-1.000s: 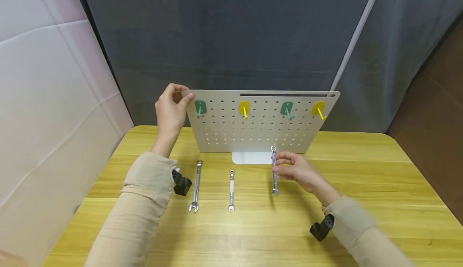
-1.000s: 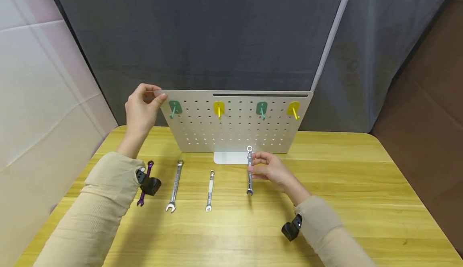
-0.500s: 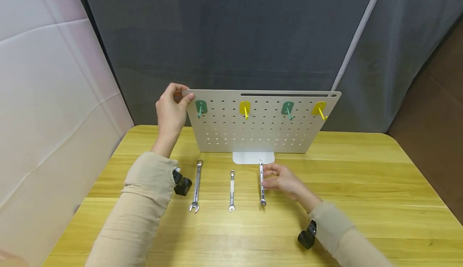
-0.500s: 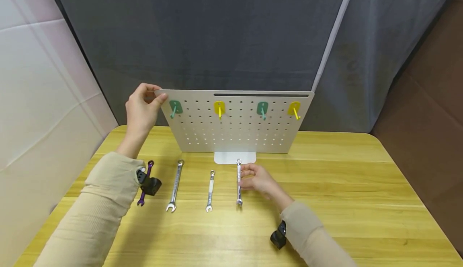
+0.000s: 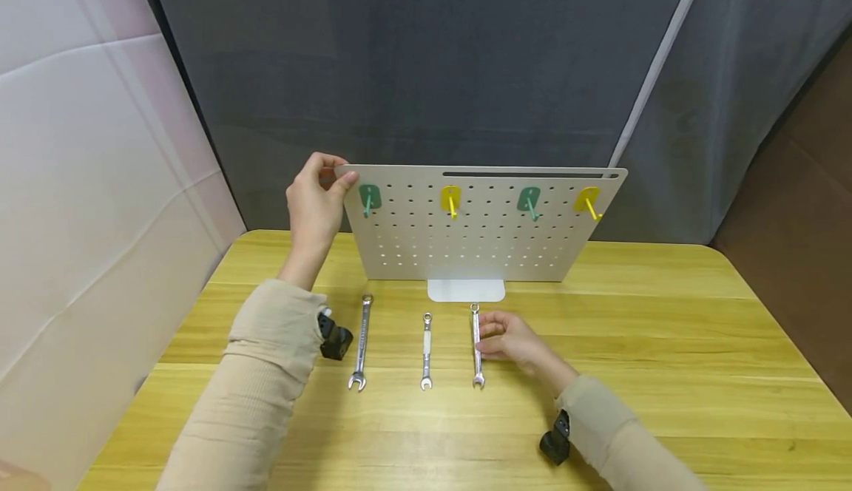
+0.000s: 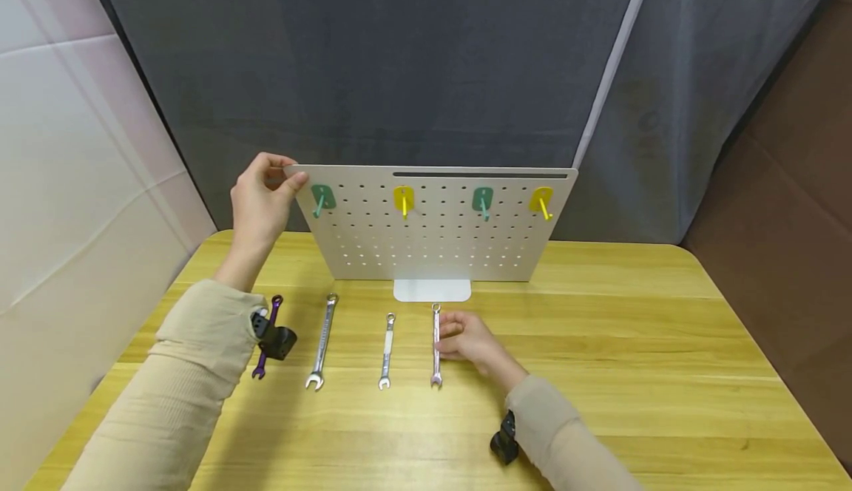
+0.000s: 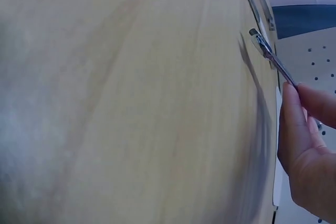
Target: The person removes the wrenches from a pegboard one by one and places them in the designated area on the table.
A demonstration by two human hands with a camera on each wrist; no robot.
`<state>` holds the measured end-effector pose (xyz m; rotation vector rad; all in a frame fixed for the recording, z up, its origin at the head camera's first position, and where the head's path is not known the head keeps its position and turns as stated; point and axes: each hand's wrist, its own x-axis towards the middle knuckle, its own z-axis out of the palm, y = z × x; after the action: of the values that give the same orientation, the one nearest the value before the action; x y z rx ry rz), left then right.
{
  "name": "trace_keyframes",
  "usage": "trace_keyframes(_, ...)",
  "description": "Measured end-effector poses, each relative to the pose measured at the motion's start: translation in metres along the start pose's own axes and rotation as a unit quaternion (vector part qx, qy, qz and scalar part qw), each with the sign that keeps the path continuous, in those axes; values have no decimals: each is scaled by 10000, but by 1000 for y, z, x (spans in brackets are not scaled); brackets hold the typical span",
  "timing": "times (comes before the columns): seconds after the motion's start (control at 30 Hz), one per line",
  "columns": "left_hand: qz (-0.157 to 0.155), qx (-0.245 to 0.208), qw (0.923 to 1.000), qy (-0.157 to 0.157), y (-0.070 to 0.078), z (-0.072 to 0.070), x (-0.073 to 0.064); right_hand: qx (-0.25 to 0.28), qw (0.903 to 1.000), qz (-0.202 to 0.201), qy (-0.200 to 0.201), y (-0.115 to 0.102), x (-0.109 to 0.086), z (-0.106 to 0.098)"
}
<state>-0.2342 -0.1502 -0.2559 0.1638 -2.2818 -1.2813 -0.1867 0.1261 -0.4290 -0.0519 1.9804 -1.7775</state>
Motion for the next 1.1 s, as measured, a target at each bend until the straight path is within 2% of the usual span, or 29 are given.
trace_keyframes(0.53, 56, -3, 10000, 13, -2, 0, 0, -356, 9968, 201, 690, 2, 3, 12)
trace_keyframes(0.77, 55, -23, 10000, -13, -1, 0, 0, -836, 9917, 234, 948, 1, 4, 16)
trace_keyframes(1.1, 41, -11, 10000, -15, -1, 0, -1, -1236, 9823, 160, 1395, -2, 4, 27)
